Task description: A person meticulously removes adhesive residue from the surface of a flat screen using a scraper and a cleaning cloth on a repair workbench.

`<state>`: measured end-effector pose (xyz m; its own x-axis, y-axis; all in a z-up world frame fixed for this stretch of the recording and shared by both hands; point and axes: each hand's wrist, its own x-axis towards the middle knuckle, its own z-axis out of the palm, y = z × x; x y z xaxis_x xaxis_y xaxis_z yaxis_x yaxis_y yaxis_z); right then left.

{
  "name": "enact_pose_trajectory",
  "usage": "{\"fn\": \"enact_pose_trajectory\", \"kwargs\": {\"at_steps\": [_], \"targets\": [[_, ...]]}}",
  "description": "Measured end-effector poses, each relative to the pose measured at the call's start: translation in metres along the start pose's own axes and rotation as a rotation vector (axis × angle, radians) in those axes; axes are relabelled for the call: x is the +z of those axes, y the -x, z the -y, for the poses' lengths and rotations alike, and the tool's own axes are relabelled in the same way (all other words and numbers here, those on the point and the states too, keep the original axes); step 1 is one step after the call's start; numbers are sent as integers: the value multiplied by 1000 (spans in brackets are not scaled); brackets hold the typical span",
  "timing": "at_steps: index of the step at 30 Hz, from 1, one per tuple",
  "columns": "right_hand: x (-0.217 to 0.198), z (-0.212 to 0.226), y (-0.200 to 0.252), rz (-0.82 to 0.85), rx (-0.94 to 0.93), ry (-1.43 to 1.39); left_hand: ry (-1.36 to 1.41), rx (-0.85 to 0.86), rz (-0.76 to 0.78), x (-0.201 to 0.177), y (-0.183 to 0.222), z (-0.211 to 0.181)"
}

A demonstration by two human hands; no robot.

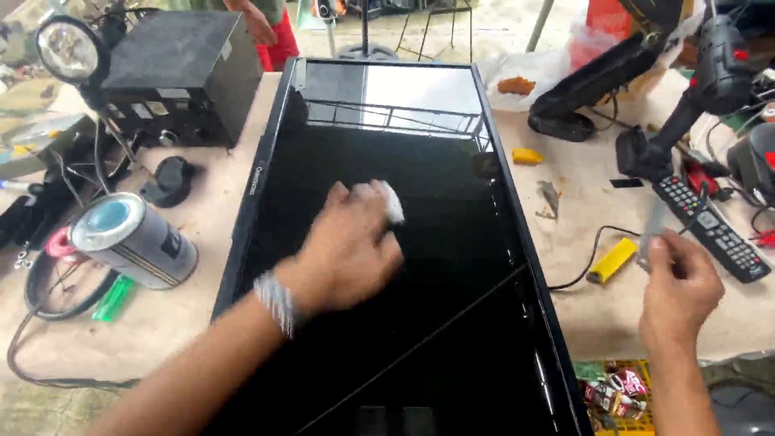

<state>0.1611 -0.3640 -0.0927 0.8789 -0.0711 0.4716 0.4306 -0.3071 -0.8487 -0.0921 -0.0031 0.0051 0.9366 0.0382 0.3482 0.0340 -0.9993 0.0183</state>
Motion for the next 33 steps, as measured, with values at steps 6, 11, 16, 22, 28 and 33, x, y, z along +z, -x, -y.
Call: {"fn": "enact_pose_trajectory", "kwargs": {"at_steps": [6, 11, 16, 22, 28, 33], "targets": [[92, 192, 30, 744, -62, 335, 468, 394, 204, 7, 109, -93], [155, 186, 31, 740, -226, 358, 226, 320, 48, 4, 142, -80], [154, 204, 77, 932, -424, 147, 156, 273, -97, 9, 147, -78], [162, 197, 63, 768, -505, 263, 94, 267, -271, 13, 145, -75], [182, 198, 59, 808, -452, 242, 130, 248, -160, 16, 149, -83], [186, 201, 73, 917, -648, 110, 53, 254, -256, 15, 148, -77]]}}
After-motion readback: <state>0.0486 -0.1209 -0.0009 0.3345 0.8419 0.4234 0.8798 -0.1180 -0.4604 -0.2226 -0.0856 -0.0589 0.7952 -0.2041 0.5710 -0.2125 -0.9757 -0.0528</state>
